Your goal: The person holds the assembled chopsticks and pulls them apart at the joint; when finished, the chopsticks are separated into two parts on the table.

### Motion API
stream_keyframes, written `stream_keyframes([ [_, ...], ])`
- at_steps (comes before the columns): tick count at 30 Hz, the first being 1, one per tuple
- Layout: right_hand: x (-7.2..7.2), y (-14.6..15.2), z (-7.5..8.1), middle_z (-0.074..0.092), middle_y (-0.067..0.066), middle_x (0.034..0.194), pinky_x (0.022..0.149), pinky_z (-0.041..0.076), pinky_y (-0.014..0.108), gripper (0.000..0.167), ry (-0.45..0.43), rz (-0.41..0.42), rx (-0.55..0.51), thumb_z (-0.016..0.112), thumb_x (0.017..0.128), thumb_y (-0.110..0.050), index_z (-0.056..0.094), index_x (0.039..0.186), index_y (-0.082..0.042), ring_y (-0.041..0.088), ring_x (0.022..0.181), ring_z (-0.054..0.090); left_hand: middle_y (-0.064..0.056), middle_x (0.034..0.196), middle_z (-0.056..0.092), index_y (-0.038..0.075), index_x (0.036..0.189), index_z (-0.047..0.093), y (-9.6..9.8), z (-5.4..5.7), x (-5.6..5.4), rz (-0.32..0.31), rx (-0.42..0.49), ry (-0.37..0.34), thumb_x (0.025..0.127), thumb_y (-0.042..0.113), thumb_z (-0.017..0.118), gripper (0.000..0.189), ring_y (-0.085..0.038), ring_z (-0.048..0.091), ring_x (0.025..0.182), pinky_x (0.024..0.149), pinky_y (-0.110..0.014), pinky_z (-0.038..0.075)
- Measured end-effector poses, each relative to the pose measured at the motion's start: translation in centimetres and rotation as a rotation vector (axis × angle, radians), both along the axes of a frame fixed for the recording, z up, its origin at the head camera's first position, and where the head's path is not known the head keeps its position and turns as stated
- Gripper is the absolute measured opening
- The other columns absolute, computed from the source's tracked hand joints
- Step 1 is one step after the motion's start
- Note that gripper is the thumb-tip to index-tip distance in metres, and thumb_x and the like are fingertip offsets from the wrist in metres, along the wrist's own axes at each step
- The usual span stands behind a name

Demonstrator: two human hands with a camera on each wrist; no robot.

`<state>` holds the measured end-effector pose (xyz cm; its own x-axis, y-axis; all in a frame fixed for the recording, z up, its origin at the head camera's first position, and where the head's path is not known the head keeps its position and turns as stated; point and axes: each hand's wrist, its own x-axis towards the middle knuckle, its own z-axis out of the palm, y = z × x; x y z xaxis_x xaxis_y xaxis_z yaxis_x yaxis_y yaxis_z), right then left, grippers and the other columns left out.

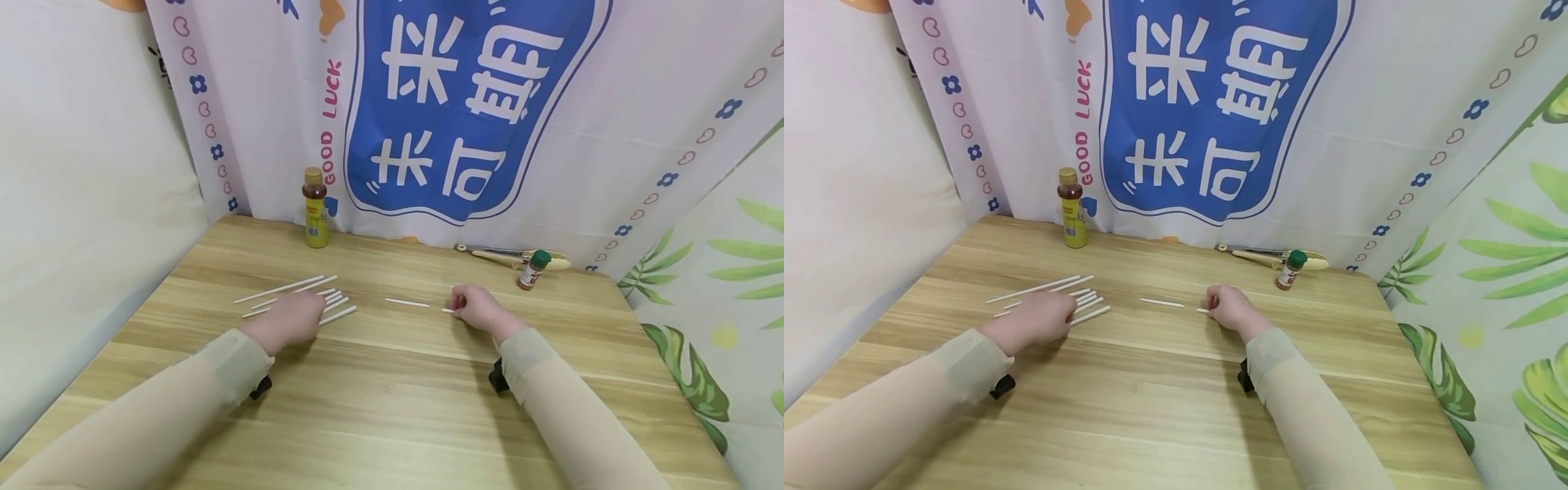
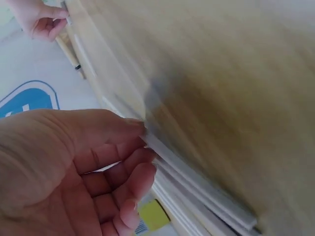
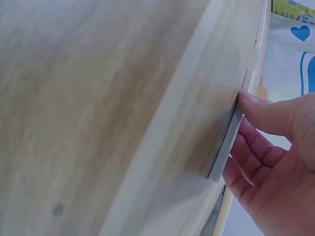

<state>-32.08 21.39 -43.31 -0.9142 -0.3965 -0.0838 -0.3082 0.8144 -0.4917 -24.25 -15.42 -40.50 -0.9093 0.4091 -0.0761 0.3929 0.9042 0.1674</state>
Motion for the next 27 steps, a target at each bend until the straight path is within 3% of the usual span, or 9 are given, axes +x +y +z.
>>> stream_keyframes([
  [7, 0.3, 0.1, 0.4, 0.060, 0.004, 0.082, 0.074, 0.046, 0.039, 0.012, 0.005, 0.006, -0.015, 0.075, 0.085, -0.004, 0.063, 0.086, -0.006, 0.021, 0.077, 0.055, -0.001, 0.071, 0.054, 0.012, 0.084, 0.057, 2.1, 1.0, -1.0, -0.021, 0.135, -0.050, 0.095, 0.007, 0.057, 0.012, -0.018, 0.050, 0.061, 0.056, -0.033, 0.045],
  [11, 1.2, -1.5, 1.5, 0.062, 0.010, 0.099, 0.087, 0.047, 0.043, 0.016, 0.116, -0.003, -0.081, 0.071, 0.091, -0.012, 0.064, 0.101, -0.002, 0.026, 0.094, 0.058, 0.001, 0.071, 0.055, 0.011, 0.086, 0.057, 4.3, 1.8, -1.3, -0.083, 0.155, -0.023, 0.096, 0.007, 0.056, 0.011, -0.017, 0.053, 0.063, 0.060, -0.035, 0.048],
  [14, 2.6, -3.5, 2.8, 0.061, 0.014, 0.111, 0.096, 0.043, 0.047, 0.023, 0.268, 0.073, -0.149, 0.068, 0.093, -0.012, 0.063, 0.113, 0.000, 0.032, 0.107, 0.056, 0.003, 0.071, 0.055, 0.011, 0.087, 0.056, 6.3, 1.9, -1.4, -0.161, 0.148, 0.014, 0.096, 0.006, 0.055, 0.011, -0.015, 0.054, 0.065, 0.062, -0.034, 0.049],
  [17, 4.2, -5.3, 3.9, 0.062, 0.012, 0.115, 0.099, 0.042, 0.046, 0.027, 0.345, 0.203, -0.160, 0.067, 0.095, -0.013, 0.064, 0.119, -0.001, 0.031, 0.112, 0.055, 0.002, 0.075, 0.056, 0.011, 0.091, 0.056, 8.2, 1.6, -1.5, -0.218, 0.189, 0.024, 0.098, 0.007, 0.055, 0.008, -0.015, 0.056, 0.068, 0.065, -0.033, 0.050],
  [21, 5.6, -6.4, 4.3, 0.064, 0.002, 0.102, 0.085, 0.049, 0.036, 0.014, 0.272, 0.306, -0.147, 0.064, 0.098, -0.016, 0.068, 0.109, -0.008, 0.019, 0.096, 0.060, 0.002, 0.085, 0.060, 0.012, 0.098, 0.057, 10.1, 1.7, -1.5, -0.265, 0.271, 0.055, 0.102, 0.014, 0.055, 0.005, -0.016, 0.060, 0.077, 0.070, -0.034, 0.051],
  [23, 5.9, -6.2, 4.2, 0.063, -0.002, 0.093, 0.075, 0.049, 0.032, 0.007, 0.225, 0.309, -0.159, 0.061, 0.099, -0.013, 0.068, 0.100, -0.010, 0.014, 0.083, 0.058, 0.003, 0.087, 0.060, 0.014, 0.098, 0.057, 10.7, 1.8, -1.4, -0.276, 0.296, 0.076, 0.102, 0.018, 0.055, 0.006, -0.014, 0.059, 0.079, 0.070, -0.033, 0.050],
  [27, 6.1, -5.0, 3.9, 0.057, -0.004, 0.080, 0.064, 0.045, 0.033, 0.013, 0.222, 0.286, -0.185, 0.058, 0.099, -0.005, 0.062, 0.089, -0.012, 0.013, 0.069, 0.050, 0.005, 0.081, 0.055, 0.012, 0.092, 0.060, 11.4, 1.9, -1.5, -0.289, 0.294, 0.085, 0.102, 0.020, 0.056, 0.013, -0.013, 0.054, 0.072, 0.066, -0.032, 0.047],
])
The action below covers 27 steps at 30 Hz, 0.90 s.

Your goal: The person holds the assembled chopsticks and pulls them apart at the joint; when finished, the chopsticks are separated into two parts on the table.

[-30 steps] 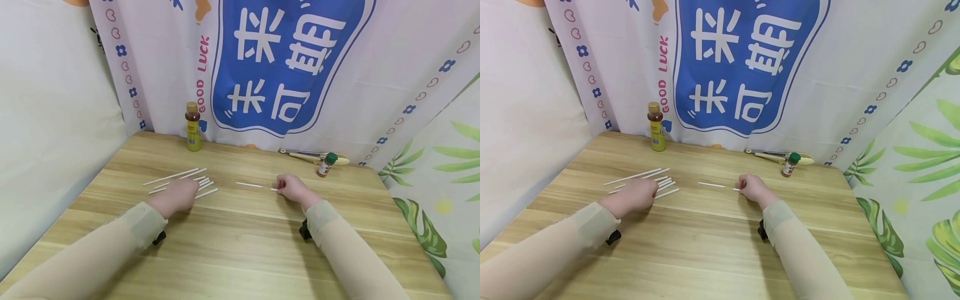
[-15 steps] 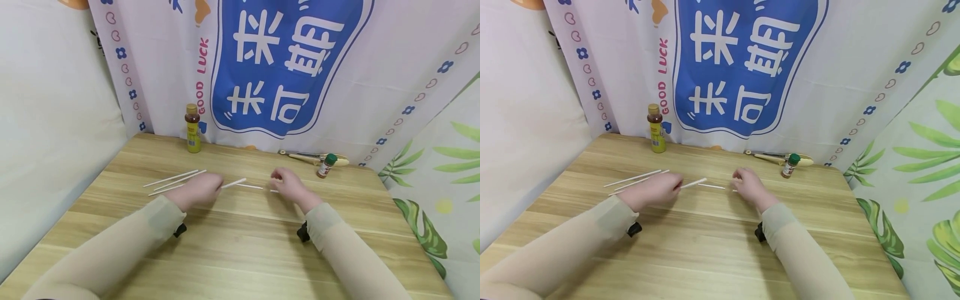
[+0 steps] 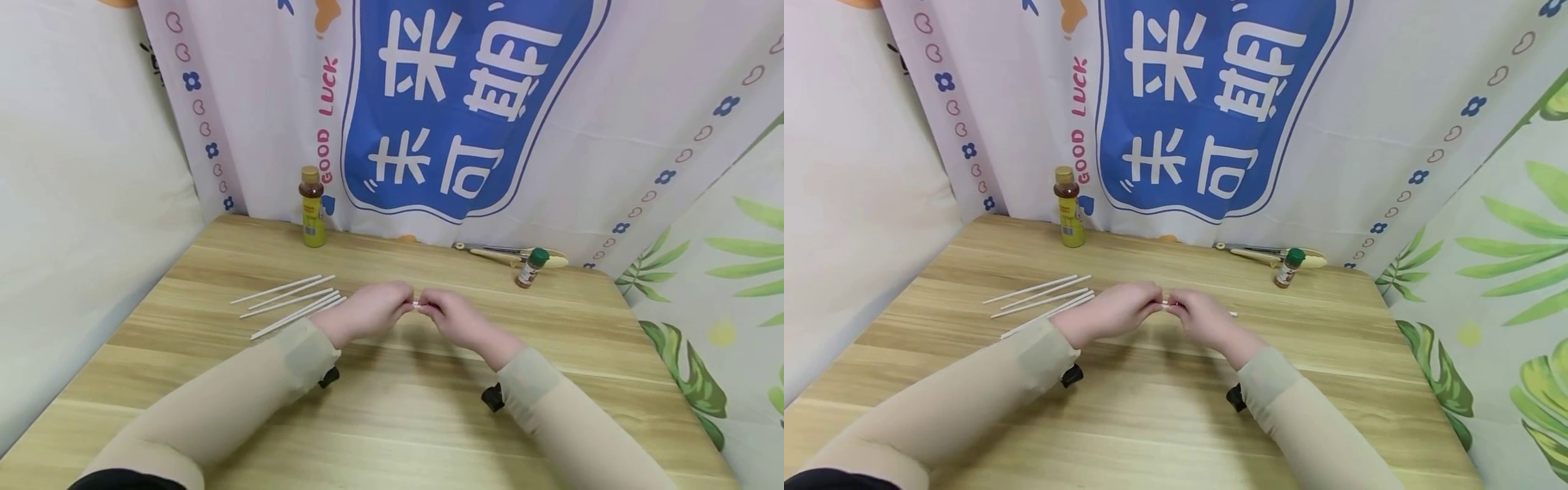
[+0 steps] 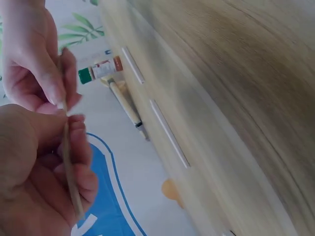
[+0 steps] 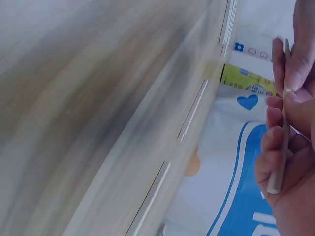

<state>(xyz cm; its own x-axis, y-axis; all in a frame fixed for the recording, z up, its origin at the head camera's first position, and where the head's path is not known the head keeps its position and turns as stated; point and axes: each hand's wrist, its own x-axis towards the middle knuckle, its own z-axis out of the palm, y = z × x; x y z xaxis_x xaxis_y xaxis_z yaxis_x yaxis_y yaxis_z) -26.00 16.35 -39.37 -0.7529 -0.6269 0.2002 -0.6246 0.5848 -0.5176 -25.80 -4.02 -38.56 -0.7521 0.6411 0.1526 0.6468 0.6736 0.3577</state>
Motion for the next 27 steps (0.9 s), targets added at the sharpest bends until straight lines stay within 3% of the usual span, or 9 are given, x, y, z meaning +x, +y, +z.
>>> stream_keyframes([
  [4, 0.0, 1.8, 0.1, 0.055, -0.004, 0.076, 0.062, 0.044, 0.034, 0.012, 0.062, -0.048, 0.020, 0.058, 0.099, -0.006, 0.062, 0.089, -0.009, 0.013, 0.065, 0.049, 0.003, 0.078, 0.057, 0.012, 0.089, 0.062, -0.8, -0.4, -0.6, -0.016, -0.012, 0.001, 0.102, 0.015, 0.054, 0.016, -0.013, 0.054, 0.069, 0.067, -0.033, 0.048],
  [10, -0.5, 6.6, 0.0, 0.056, -0.003, 0.073, 0.058, 0.043, 0.035, 0.008, 0.080, -0.214, -0.020, 0.061, 0.097, -0.005, 0.065, 0.091, -0.008, 0.014, 0.061, 0.048, -0.003, 0.079, 0.064, 0.014, 0.091, 0.066, -4.2, -1.5, -2.0, 0.109, 0.079, -0.037, 0.102, 0.020, 0.055, 0.017, -0.015, 0.055, 0.069, 0.070, -0.036, 0.049],
  [13, -1.0, 8.0, -0.3, 0.061, 0.001, 0.081, 0.061, 0.045, 0.037, 0.007, 0.053, -0.228, 0.000, 0.062, 0.097, -0.006, 0.068, 0.095, -0.007, 0.016, 0.067, 0.052, -0.006, 0.090, 0.067, 0.008, 0.103, 0.069, -4.5, -2.0, -2.6, 0.105, 0.058, -0.044, 0.101, 0.015, 0.057, 0.014, -0.019, 0.061, 0.081, 0.079, -0.040, 0.051],
  [17, -1.5, 7.9, -0.9, 0.062, 0.007, 0.095, 0.071, 0.047, 0.039, 0.013, -0.048, -0.205, 0.047, 0.059, 0.097, -0.001, 0.069, 0.104, -0.002, 0.020, 0.081, 0.055, -0.008, 0.106, 0.069, 0.004, 0.114, 0.067, -3.1, -2.4, -2.8, 0.060, 0.026, -0.094, 0.099, 0.006, 0.055, 0.019, -0.022, 0.064, 0.098, 0.090, -0.040, 0.050],
  [21, -1.7, 7.1, -1.7, 0.062, 0.009, 0.092, 0.073, 0.047, 0.040, 0.012, -0.119, -0.210, 0.067, 0.061, 0.094, 0.004, 0.069, 0.101, -0.001, 0.020, 0.081, 0.056, -0.002, 0.093, 0.068, 0.007, 0.102, 0.067, -1.2, -2.6, -2.6, 0.067, 0.012, -0.085, 0.099, 0.009, 0.057, 0.011, -0.016, 0.062, 0.085, 0.079, -0.035, 0.051],
  [27, -2.2, 6.1, -3.1, 0.062, 0.004, 0.082, 0.070, 0.048, 0.035, 0.007, -0.137, -0.226, 0.110, 0.067, 0.090, 0.002, 0.064, 0.089, -0.004, 0.016, 0.075, 0.056, 0.004, 0.078, 0.062, 0.014, 0.085, 0.065, 1.0, -3.3, -2.8, 0.076, -0.052, -0.007, 0.092, 0.009, 0.065, 0.009, -0.014, 0.058, 0.073, 0.069, -0.034, 0.050],
])
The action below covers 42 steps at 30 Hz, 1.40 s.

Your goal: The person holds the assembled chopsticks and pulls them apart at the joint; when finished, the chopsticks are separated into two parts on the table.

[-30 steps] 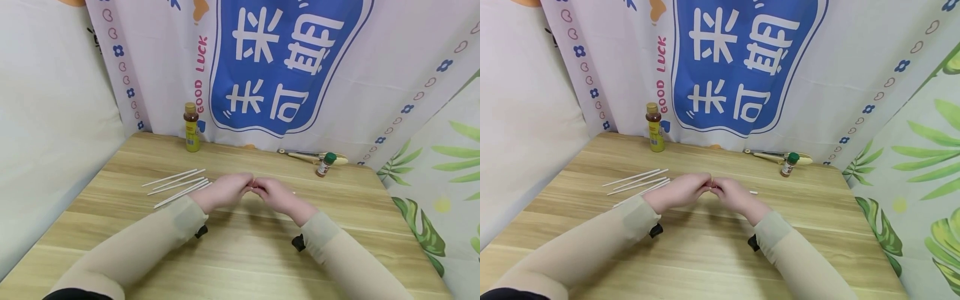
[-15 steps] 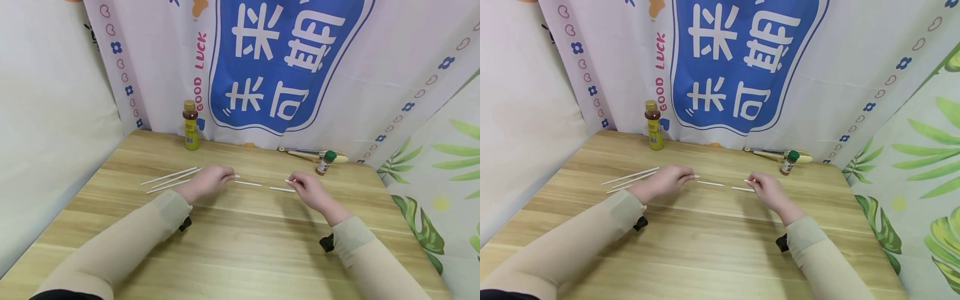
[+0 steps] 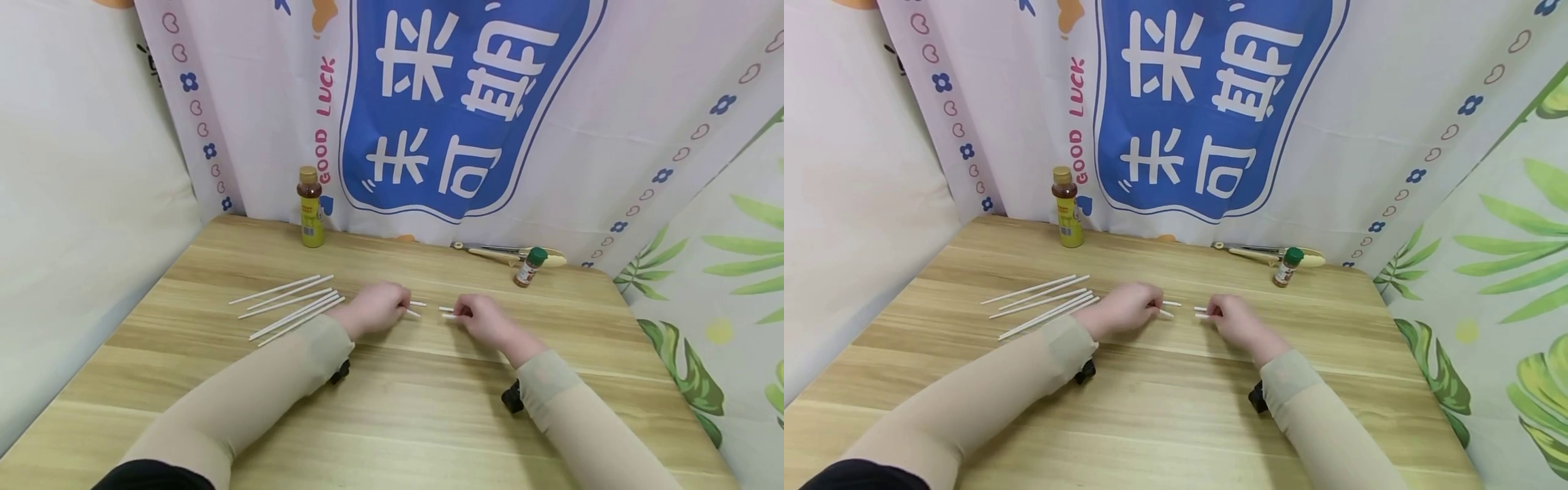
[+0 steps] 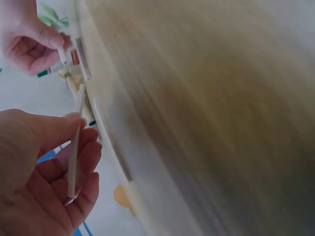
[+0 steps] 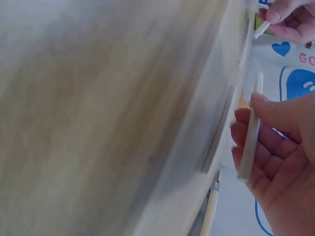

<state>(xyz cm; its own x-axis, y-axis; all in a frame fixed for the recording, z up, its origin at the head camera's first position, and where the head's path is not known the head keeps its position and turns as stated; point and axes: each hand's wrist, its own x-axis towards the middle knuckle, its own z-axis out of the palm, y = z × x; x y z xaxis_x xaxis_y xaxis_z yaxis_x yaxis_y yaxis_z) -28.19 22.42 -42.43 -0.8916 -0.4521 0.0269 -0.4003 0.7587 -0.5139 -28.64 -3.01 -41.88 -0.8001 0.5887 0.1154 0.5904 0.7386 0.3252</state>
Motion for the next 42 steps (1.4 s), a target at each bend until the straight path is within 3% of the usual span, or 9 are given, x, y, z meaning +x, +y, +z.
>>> stream_keyframes([
  [6, -0.1, -0.7, -0.5, 0.056, 0.002, 0.079, 0.069, 0.045, 0.036, 0.012, 0.028, 0.017, 0.060, 0.070, 0.088, 0.000, 0.063, 0.082, -0.007, 0.018, 0.073, 0.051, 0.005, 0.074, 0.059, 0.016, 0.076, 0.063, 1.2, -0.8, -0.4, 0.004, -0.044, -0.011, 0.090, 0.008, 0.066, 0.017, -0.015, 0.056, 0.071, 0.066, -0.033, 0.048],
  [15, -0.5, -0.9, -0.7, 0.056, 0.000, 0.076, 0.067, 0.045, 0.036, 0.014, 0.051, 0.029, 0.082, 0.071, 0.083, 0.004, 0.064, 0.079, -0.007, 0.017, 0.071, 0.051, 0.005, 0.075, 0.058, 0.017, 0.075, 0.061, 2.1, -0.6, -0.6, 0.031, -0.071, -0.103, 0.089, 0.007, 0.068, 0.018, -0.014, 0.055, 0.073, 0.068, -0.032, 0.047],
  [29, -0.6, -1.0, -0.4, 0.056, -0.001, 0.075, 0.067, 0.044, 0.035, 0.019, 0.013, 0.016, 0.087, 0.070, 0.080, 0.007, 0.062, 0.076, -0.008, 0.016, 0.071, 0.051, 0.005, 0.074, 0.057, 0.018, 0.072, 0.058, 2.0, -0.3, -0.7, 0.020, -0.075, -0.090, 0.086, 0.004, 0.068, 0.022, -0.014, 0.054, 0.072, 0.067, -0.032, 0.047],
  [36, -0.6, -1.3, -0.3, 0.055, 0.001, 0.075, 0.067, 0.044, 0.035, 0.019, -0.001, 0.022, 0.086, 0.067, 0.079, 0.011, 0.061, 0.076, -0.007, 0.018, 0.072, 0.051, 0.004, 0.078, 0.060, 0.014, 0.082, 0.063, 0.2, 0.5, -0.7, 0.037, -0.055, -0.113, 0.087, 0.003, 0.064, 0.012, -0.015, 0.056, 0.074, 0.070, -0.032, 0.048],
  [42, -0.7, -1.2, -0.5, 0.054, 0.002, 0.075, 0.067, 0.043, 0.035, 0.021, 0.009, 0.039, 0.093, 0.065, 0.078, 0.013, 0.059, 0.075, -0.007, 0.018, 0.071, 0.050, 0.001, 0.082, 0.060, 0.009, 0.088, 0.067, -3.7, 1.9, -0.3, 0.080, -0.036, -0.105, 0.089, 0.004, 0.063, 0.007, -0.018, 0.057, 0.077, 0.072, -0.036, 0.049],
])
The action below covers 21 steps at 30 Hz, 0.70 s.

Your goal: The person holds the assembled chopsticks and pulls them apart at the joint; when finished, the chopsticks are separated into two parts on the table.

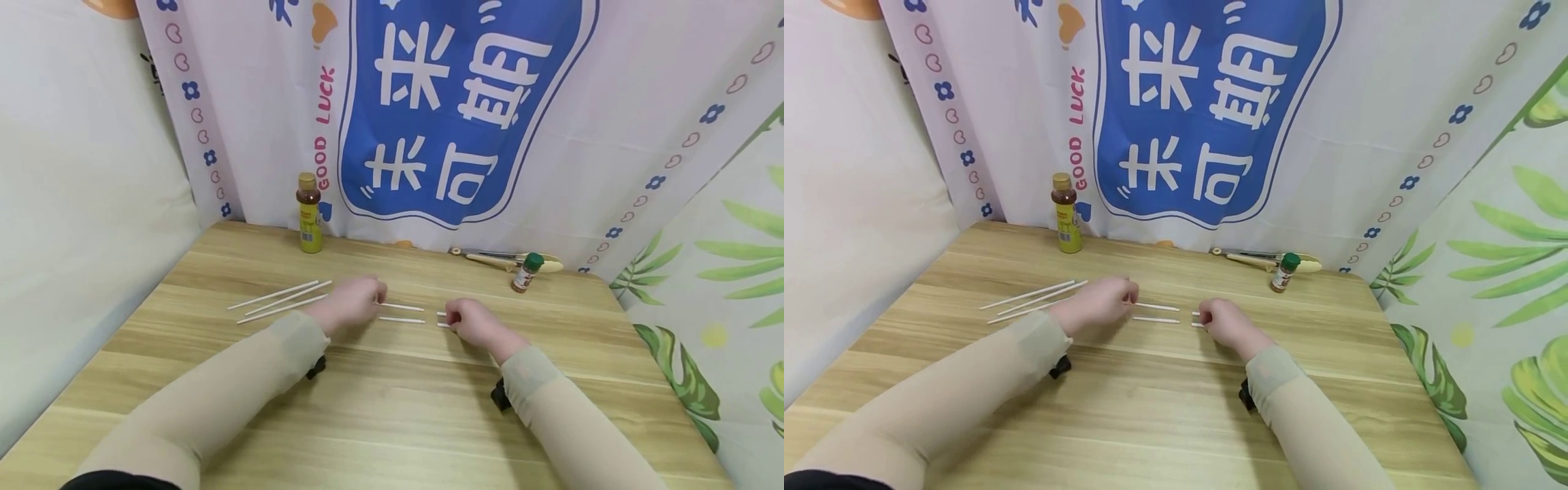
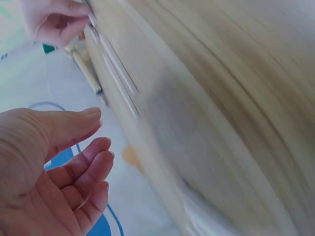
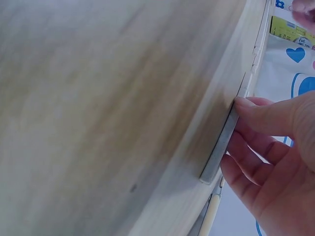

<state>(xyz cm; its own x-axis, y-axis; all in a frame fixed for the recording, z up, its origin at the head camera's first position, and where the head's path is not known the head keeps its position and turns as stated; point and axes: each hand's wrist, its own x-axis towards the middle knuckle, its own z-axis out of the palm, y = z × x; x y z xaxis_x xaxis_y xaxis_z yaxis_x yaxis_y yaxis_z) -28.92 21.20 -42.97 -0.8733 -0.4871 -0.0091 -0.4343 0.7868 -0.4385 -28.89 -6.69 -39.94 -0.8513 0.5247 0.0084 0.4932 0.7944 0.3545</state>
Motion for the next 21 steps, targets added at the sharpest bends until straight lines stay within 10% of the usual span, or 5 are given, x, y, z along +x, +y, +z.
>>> stream_keyframes([
  [11, 0.1, 0.3, -0.4, 0.052, 0.001, 0.072, 0.065, 0.041, 0.034, 0.024, 0.022, 0.039, 0.001, 0.064, 0.074, 0.016, 0.057, 0.073, -0.006, 0.018, 0.070, 0.048, 0.000, 0.078, 0.057, 0.012, 0.083, 0.063, -8.2, -0.7, 1.4, 0.117, -0.088, -0.002, 0.083, 0.004, 0.061, 0.009, -0.019, 0.054, 0.069, 0.059, -0.037, 0.045],
  [21, -0.2, 0.0, -0.2, 0.055, 0.005, 0.075, 0.065, 0.041, 0.034, 0.025, 0.014, 0.035, 0.013, 0.065, 0.076, 0.016, 0.056, 0.074, -0.007, 0.018, 0.071, 0.049, 0.001, 0.072, 0.056, 0.010, 0.080, 0.060, -10.5, -0.7, 3.0, 0.113, -0.152, -0.037, 0.082, 0.005, 0.065, 0.008, -0.019, 0.052, 0.065, 0.061, -0.037, 0.045],
])
